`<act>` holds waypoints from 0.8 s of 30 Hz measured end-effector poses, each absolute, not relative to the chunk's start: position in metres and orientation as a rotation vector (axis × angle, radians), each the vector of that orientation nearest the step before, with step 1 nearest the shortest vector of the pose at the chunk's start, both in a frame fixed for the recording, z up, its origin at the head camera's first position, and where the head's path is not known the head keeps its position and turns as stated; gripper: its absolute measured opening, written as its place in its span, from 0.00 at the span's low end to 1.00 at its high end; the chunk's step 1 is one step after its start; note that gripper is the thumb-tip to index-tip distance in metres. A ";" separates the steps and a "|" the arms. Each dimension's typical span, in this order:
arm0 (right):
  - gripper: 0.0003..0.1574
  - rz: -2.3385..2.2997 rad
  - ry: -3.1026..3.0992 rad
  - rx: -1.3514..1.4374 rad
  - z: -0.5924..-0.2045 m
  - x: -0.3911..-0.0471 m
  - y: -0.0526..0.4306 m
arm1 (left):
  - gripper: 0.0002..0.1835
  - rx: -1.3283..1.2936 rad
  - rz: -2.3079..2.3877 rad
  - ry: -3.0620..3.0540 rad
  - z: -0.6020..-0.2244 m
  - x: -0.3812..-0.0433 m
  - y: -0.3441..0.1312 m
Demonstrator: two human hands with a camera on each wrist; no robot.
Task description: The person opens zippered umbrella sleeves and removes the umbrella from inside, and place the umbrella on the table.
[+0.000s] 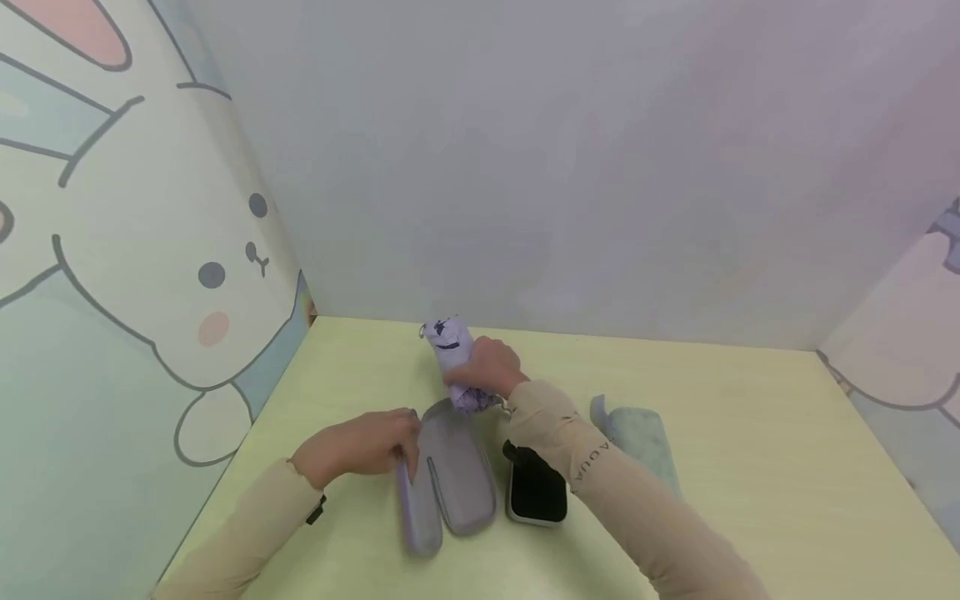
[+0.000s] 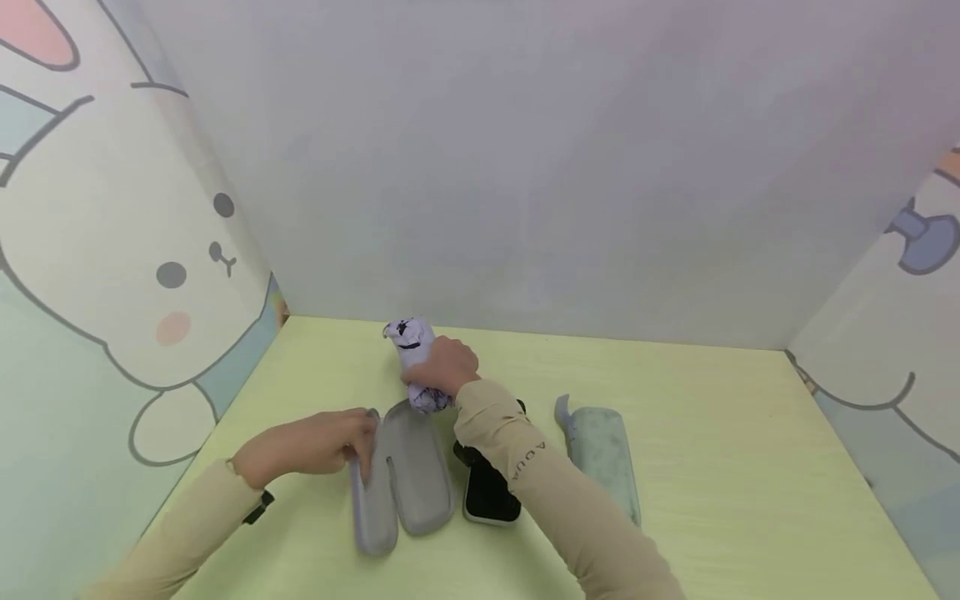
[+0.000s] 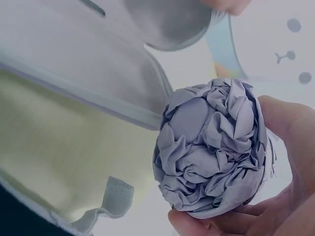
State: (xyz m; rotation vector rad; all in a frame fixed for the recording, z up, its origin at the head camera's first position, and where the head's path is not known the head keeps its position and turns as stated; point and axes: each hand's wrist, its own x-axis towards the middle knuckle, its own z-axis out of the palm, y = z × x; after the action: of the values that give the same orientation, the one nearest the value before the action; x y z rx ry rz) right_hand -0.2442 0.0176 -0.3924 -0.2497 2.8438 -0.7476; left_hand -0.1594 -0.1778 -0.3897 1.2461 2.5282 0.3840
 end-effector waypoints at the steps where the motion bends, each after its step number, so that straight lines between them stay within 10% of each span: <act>1: 0.26 -0.739 2.845 -0.236 -0.394 -0.248 0.016 | 0.23 1.230 0.362 2.525 -0.388 -0.159 -0.177; 24: 0.41 -0.812 2.814 0.005 -0.480 -0.281 -0.005 | 0.18 1.388 0.404 2.678 -0.400 -0.146 -0.172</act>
State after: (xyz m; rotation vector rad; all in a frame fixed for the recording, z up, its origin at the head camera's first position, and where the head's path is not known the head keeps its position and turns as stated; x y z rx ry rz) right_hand -0.2811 -0.0050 -0.4801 0.0055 2.8136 -0.8116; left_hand -0.1456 -0.1722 -0.3999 1.3883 2.6783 0.4036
